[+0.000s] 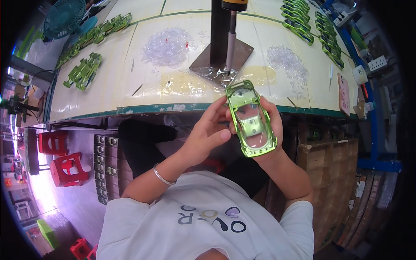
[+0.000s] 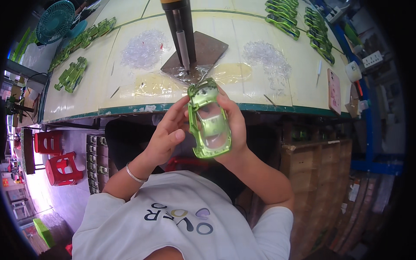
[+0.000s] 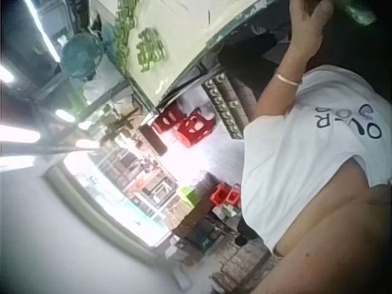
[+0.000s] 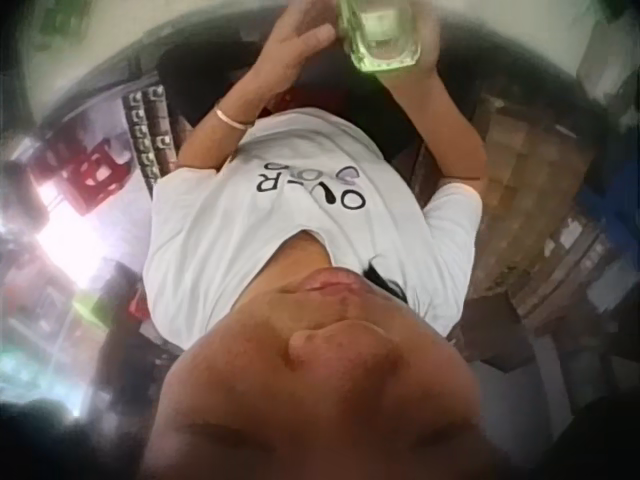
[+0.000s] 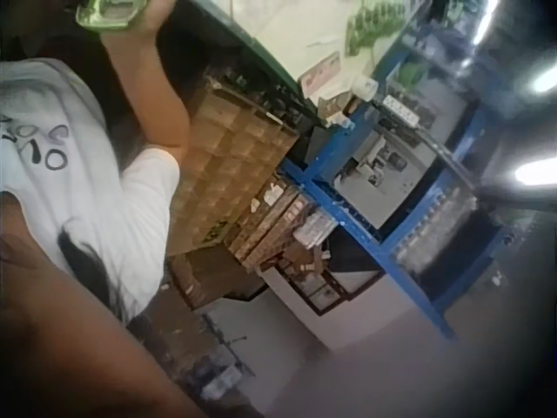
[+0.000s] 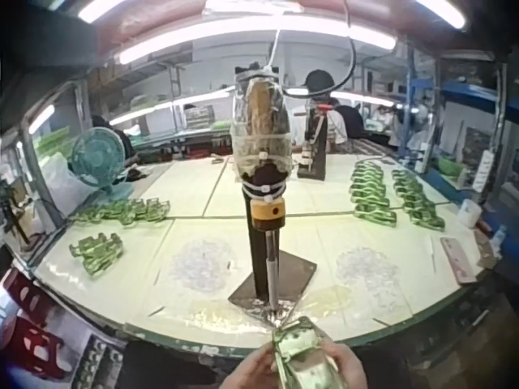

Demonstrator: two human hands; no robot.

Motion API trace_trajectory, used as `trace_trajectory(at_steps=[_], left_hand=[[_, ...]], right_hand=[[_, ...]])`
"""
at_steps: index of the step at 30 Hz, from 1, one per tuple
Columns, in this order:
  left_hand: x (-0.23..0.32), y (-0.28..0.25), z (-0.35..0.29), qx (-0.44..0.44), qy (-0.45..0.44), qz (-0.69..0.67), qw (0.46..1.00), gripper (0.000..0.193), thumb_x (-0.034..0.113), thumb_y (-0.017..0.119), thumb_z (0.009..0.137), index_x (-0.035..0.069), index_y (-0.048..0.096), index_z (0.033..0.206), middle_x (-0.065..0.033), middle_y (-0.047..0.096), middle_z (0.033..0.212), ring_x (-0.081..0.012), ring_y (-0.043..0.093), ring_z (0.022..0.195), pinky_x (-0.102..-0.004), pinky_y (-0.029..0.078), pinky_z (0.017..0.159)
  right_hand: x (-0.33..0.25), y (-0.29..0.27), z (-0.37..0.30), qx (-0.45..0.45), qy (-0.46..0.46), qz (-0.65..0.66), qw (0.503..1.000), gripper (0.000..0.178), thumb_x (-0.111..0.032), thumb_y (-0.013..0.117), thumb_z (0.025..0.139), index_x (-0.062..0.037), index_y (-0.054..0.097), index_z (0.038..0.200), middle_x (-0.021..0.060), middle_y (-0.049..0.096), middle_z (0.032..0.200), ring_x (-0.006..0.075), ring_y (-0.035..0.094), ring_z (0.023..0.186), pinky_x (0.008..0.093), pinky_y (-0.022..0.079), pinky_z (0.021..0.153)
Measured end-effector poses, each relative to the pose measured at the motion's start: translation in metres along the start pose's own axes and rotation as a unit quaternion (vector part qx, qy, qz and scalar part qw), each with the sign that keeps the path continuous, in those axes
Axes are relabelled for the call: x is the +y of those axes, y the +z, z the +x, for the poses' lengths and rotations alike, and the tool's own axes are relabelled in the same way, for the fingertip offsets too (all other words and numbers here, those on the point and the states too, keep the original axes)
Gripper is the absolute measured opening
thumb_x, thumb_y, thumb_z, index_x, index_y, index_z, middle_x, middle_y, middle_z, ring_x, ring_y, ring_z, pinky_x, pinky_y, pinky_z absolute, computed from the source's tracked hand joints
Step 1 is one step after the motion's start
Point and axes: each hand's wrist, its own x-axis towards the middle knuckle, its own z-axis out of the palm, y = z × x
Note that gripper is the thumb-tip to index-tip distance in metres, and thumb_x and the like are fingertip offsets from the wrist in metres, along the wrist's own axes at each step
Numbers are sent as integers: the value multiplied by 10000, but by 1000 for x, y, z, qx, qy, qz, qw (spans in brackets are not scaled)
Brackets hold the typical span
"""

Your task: The person assembles small green plastic frames by inserting black components into them. They handle the parts one at a time, inserting the black piece, rotating the frame to inspect the fit, and placing the finished unit on the table. The process is repeated for multiple units throughout the clip.

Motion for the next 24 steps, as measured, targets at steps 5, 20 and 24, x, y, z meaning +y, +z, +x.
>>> trace_trajectory(at_steps=[5,20,24], left_hand=[[13,-3,12,13,37,34,999,796,183,627,744,37,117,1337,-70,369,1116,-145,411,944,-310,372,842],[18,-4,19,-2,68,25,997,836,183,654,739,35,93,1341,-39,362,1088,-119,439,884,-271,384,826],[19,-3,19,-6,68,31,997,834,199,651,743,29,93,1339,-49,371,1098,-121,441,894,-273,386,825]], right_hand=[[2,17,15,-9,1,12,1000,503,-386,295,856,42,513,1009,191,571,868,257,553,670,319,475,573],[3,30,14,-43,-26,5,999,527,-434,299,854,18,463,1068,200,527,914,235,510,664,313,450,579],[2,31,13,-36,-32,1,999,518,-432,302,855,10,460,1073,196,518,910,228,495,658,309,443,564]])
